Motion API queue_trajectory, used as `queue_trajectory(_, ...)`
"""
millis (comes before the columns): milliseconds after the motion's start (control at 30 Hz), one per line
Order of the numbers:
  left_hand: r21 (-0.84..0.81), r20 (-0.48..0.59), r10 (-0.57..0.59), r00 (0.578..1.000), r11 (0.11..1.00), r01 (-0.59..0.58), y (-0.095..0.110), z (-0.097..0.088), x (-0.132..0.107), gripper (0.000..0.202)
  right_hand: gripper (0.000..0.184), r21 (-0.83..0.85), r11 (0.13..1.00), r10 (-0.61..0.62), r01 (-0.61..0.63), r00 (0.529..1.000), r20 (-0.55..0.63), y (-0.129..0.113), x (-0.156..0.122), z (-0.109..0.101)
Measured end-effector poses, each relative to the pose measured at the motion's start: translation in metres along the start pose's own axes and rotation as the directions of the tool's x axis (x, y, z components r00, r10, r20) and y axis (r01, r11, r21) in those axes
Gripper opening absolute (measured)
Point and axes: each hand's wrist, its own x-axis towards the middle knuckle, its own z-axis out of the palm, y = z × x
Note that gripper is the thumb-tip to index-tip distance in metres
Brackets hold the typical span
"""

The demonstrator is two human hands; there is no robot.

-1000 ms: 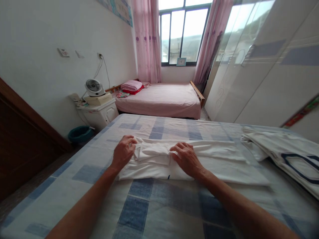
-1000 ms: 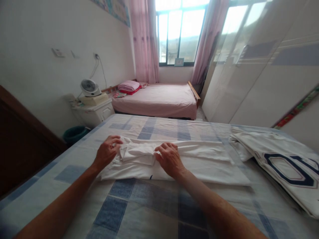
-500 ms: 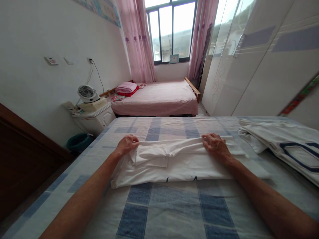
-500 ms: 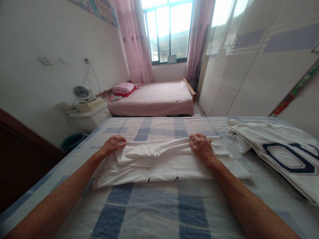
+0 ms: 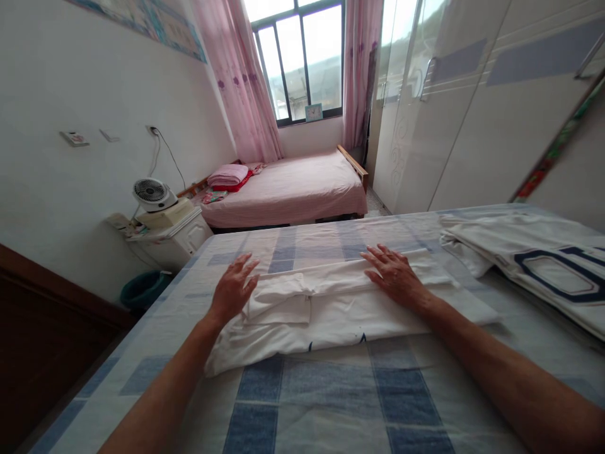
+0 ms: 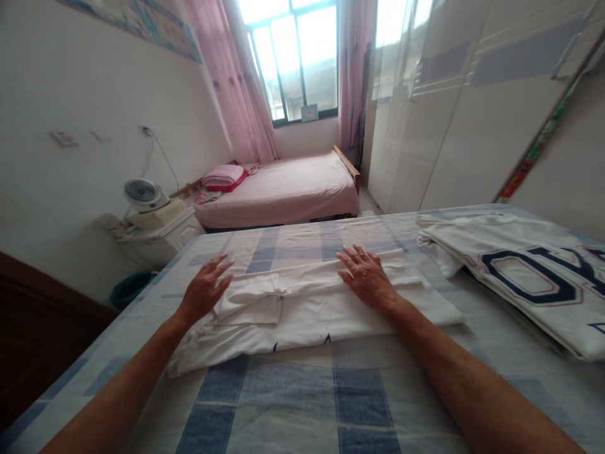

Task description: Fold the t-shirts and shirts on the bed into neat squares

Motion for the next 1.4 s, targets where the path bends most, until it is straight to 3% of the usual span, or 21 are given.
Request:
queue_trajectory(67, -0.054, 0.123, 0.054, 0.991, 0.997, -0.048, 0.0, 0.003, -0.012, 0.048, 0.048, -0.04, 0.998, 0.055, -0.052, 0.996, 0.072, 0.001, -0.002, 0.004)
queue_trajectory(167, -0.076, 0.264, 0.009, 0.964, 0.997, 0.012, -0.004, 0.007, -0.025, 0.051, 0.052, -0.074, 0.986, 0.157, -0.147, 0.976, 0.151, 0.0, -0.004, 0.007)
queue_trajectory(267, -0.091, 0.217, 0.0, 0.976, 0.996, 0.021, 0.0, 0.006, -0.024, 0.052, 0.053, -0.058, 0.992, 0.118, -0.111, 0.982, 0.148, -0.007, -0.004, 0.003)
queue_trajectory(367, -0.127, 0.178, 0.092, 0.98, 0.989, -0.07, 0.016, 0.003, -0.021, 0.052, 0.053, -0.047, 0.999, 0.031, -0.023, 0.984, 0.177, -0.01, -0.006, -0.001)
queue_trajectory(433, -0.149, 0.23, 0.124, 0.965, 0.985, -0.091, 0.028, 0.004, -0.024, 0.053, 0.055, -0.073, 0.996, 0.066, -0.052, 0.974, 0.218, 0.0, -0.013, -0.003)
queue_trajectory(567, -0.229, 0.322, 0.081, 0.943, 0.973, -0.005, 0.037, 0.003, -0.033, 0.052, 0.06, -0.17, 0.969, 0.214, -0.178, 0.95, 0.227, 0.042, -0.027, -0.004)
queue_trajectory(700, -0.277, 0.213, -0.048, 0.976, 0.955, 0.108, 0.035, -0.013, -0.041, 0.049, 0.052, -0.176, 0.974, 0.182, -0.146, 0.961, 0.207, 0.07, -0.026, -0.015)
queue_trajectory(767, -0.286, 0.148, -0.093, 0.985, 0.949, 0.133, 0.038, -0.021, -0.047, 0.046, 0.05, -0.16, 0.958, 0.261, -0.236, 0.952, 0.157, 0.075, -0.027, -0.028)
queue_trajectory(800, -0.286, 0.124, -0.095, 0.988, 0.95, 0.127, 0.04, -0.023, -0.05, 0.045, 0.049, -0.167, 0.931, 0.347, -0.325, 0.93, 0.119, 0.077, -0.028, -0.036)
queue_trajectory(900, -0.254, 0.075, -0.041, 0.996, 0.965, 0.059, 0.041, -0.021, -0.059, 0.042, 0.043, -0.221, 0.792, 0.595, -0.569, 0.8, 0.074, 0.089, -0.034, -0.06)
queue_trajectory(1000, -0.215, 0.028, 0.002, 1.0, 0.977, 0.004, 0.037, -0.013, -0.062, 0.039, 0.035, -0.227, 0.733, 0.678, -0.641, 0.717, 0.164, 0.103, -0.044, -0.076)
queue_trajectory(1133, -0.212, -0.04, 0.01, 0.999, 0.977, -0.019, 0.035, -0.008, -0.061, 0.036, 0.038, -0.135, 0.782, 0.62, -0.609, 0.738, 0.267, 0.108, -0.052, -0.08)
queue_trajectory(1267, -0.195, -0.036, 0.058, 0.998, 0.979, -0.064, 0.04, -0.008, -0.06, 0.035, 0.039, -0.039, 0.793, 0.589, -0.608, 0.748, 0.305, 0.102, -0.051, -0.074)
queue_trajectory(1400, -0.102, -0.049, -0.11, 0.993, 0.989, 0.105, 0.04, -0.009, -0.061, 0.032, 0.028, -0.053, 0.803, 0.577, -0.594, 0.753, 0.317, 0.112, -0.052, -0.066)
